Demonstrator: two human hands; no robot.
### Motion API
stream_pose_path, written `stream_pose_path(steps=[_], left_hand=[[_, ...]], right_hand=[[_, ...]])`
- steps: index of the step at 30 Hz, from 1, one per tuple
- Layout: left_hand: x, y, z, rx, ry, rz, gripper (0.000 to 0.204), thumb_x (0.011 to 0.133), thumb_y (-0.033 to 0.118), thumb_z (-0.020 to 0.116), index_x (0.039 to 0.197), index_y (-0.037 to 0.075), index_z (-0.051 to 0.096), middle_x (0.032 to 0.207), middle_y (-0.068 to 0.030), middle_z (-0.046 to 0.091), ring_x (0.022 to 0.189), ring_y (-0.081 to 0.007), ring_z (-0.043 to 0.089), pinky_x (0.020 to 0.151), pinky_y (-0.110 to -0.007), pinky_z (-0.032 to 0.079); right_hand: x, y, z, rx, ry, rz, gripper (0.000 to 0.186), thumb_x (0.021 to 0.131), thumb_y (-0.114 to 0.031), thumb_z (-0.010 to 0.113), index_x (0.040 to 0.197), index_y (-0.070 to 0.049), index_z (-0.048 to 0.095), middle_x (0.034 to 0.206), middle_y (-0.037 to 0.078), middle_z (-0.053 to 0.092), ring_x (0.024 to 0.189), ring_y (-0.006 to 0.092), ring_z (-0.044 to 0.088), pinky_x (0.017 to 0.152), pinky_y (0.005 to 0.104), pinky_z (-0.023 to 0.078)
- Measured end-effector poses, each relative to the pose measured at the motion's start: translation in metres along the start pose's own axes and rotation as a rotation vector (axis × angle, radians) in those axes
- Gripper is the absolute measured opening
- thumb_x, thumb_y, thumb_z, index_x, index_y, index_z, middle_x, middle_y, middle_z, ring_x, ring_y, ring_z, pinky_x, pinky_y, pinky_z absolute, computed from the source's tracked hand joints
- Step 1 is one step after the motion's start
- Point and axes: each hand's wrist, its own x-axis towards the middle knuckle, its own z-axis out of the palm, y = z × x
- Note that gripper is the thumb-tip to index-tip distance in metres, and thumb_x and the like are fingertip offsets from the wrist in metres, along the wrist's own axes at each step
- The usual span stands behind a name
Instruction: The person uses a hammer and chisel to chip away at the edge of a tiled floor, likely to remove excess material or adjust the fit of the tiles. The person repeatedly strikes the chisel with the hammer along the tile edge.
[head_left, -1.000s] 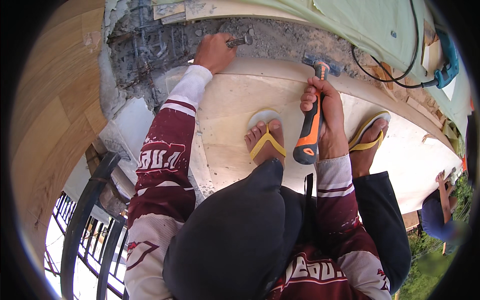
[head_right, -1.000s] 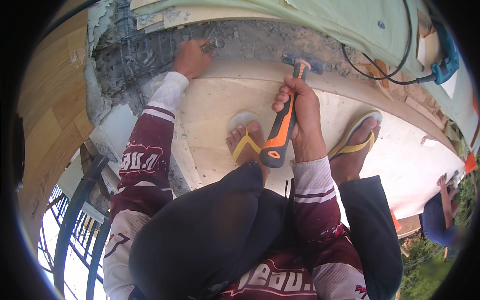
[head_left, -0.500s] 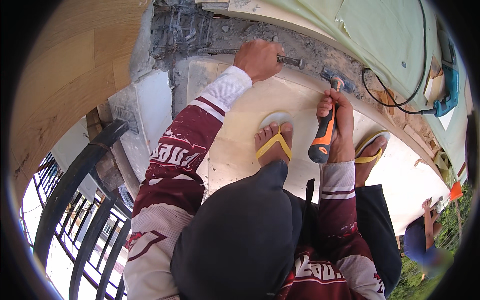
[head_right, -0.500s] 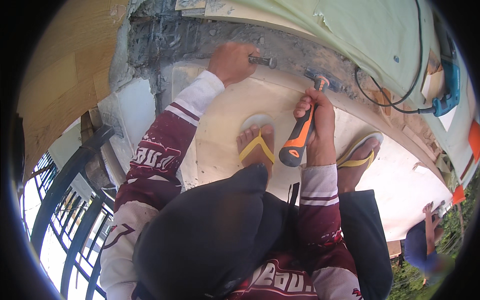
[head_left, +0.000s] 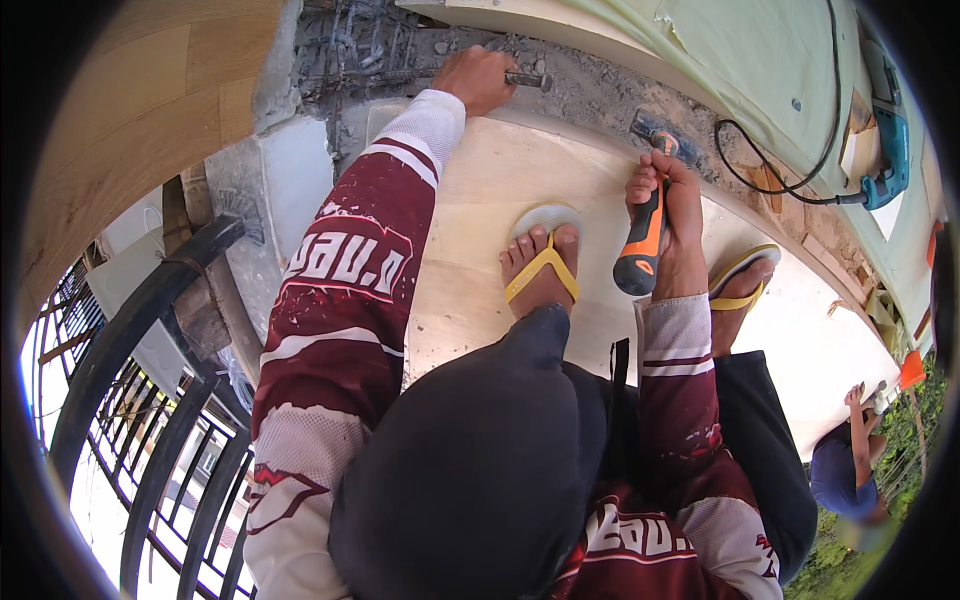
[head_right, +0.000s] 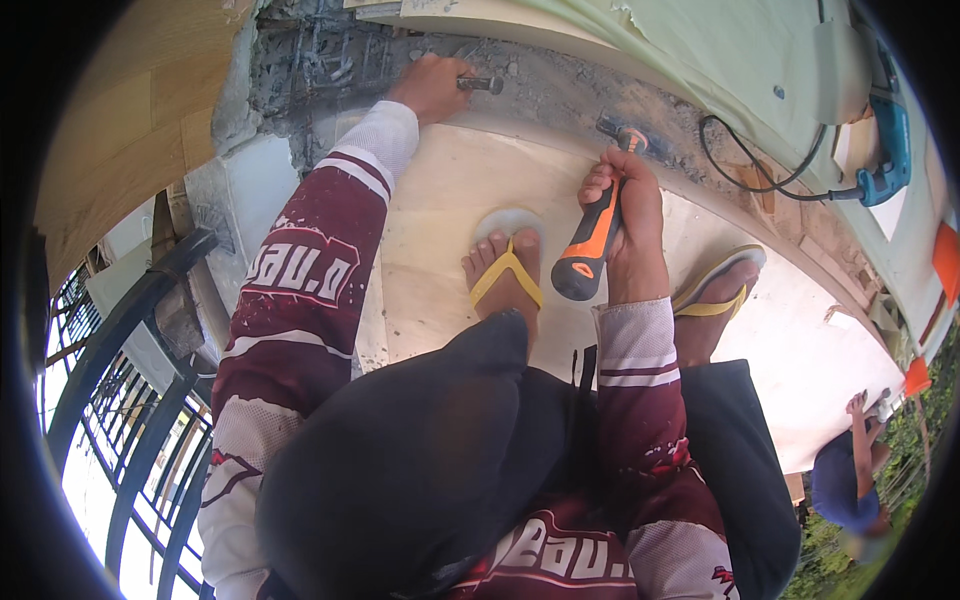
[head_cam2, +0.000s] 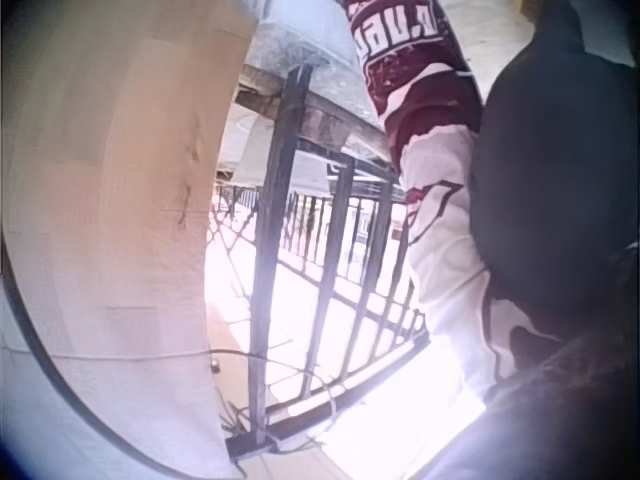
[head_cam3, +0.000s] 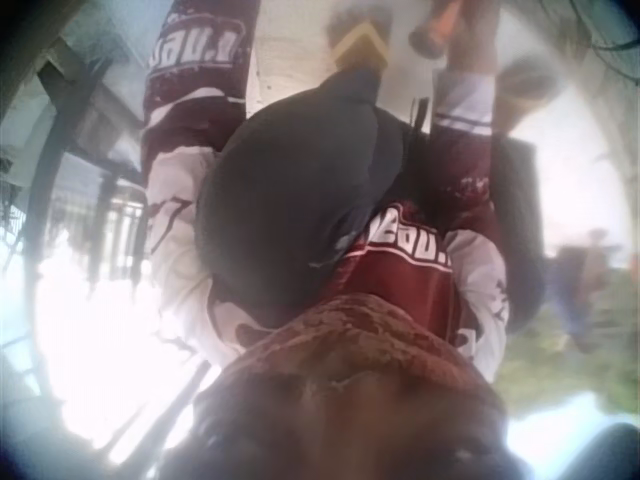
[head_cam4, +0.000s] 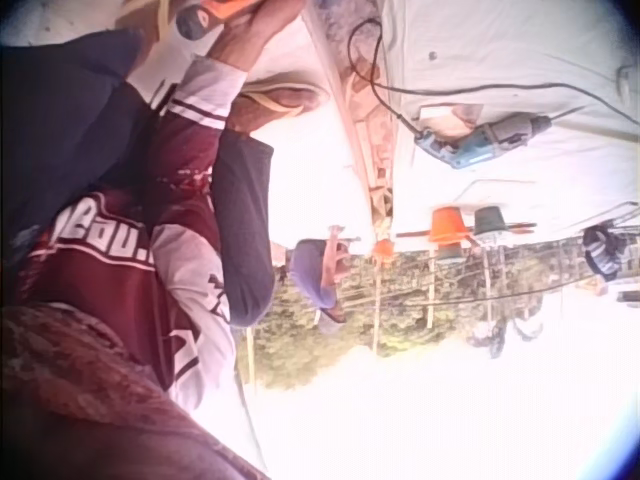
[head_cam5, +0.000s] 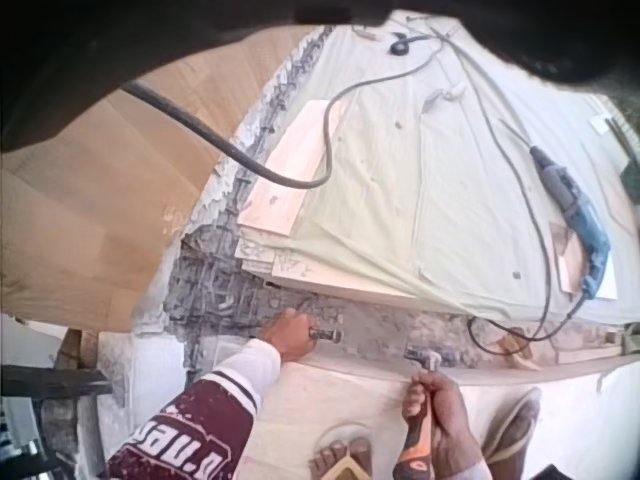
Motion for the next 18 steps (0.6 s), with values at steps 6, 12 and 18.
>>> stream_pose_path(steps=[6, 12, 18], left_hand=[[0.017, -0.022, 0.004, -0.058, 0.018, -0.123, 0.030, 0.086, 0.027, 0.065, 0.110, 0.014, 0.075, 0.102, -0.0211, 0.071, 0.096, -0.0401, 0.068, 0.092, -0.046, 0.054], [0.017, -0.027, -0.001, -0.080, 0.067, -0.103, 0.027, 0.084, 0.026, 0.067, 0.105, 0.011, 0.076, 0.092, -0.0204, 0.071, 0.088, -0.0403, 0.068, 0.084, -0.046, 0.054], [0.007, -0.024, -0.001, -0.157, 0.124, -0.071, 0.022, 0.083, 0.023, 0.067, 0.099, 0.011, 0.076, 0.089, -0.0221, 0.070, 0.085, -0.0418, 0.067, 0.079, -0.046, 0.053]], right_hand=[[-0.008, 0.013, 0.008, -0.080, 0.048, -0.117, 0.014, 0.096, -0.013, 0.055, 0.090, -0.006, 0.044, 0.074, 0.002, 0.047, 0.059, 0.0088, 0.048, 0.047, 0.0251, 0.048], [-0.027, 0.038, 0.036, -0.145, 0.099, -0.483, 0.020, 0.098, -0.018, 0.058, 0.095, -0.006, 0.043, 0.073, 0.003, 0.047, 0.055, 0.0109, 0.051, 0.045, 0.0288, 0.050], [-0.045, 0.027, 0.054, -0.231, 0.147, -0.727, 0.015, 0.095, -0.014, 0.057, 0.099, -0.004, 0.046, 0.071, 0.003, 0.046, 0.053, 0.0116, 0.052, 0.043, 0.0310, 0.051]])
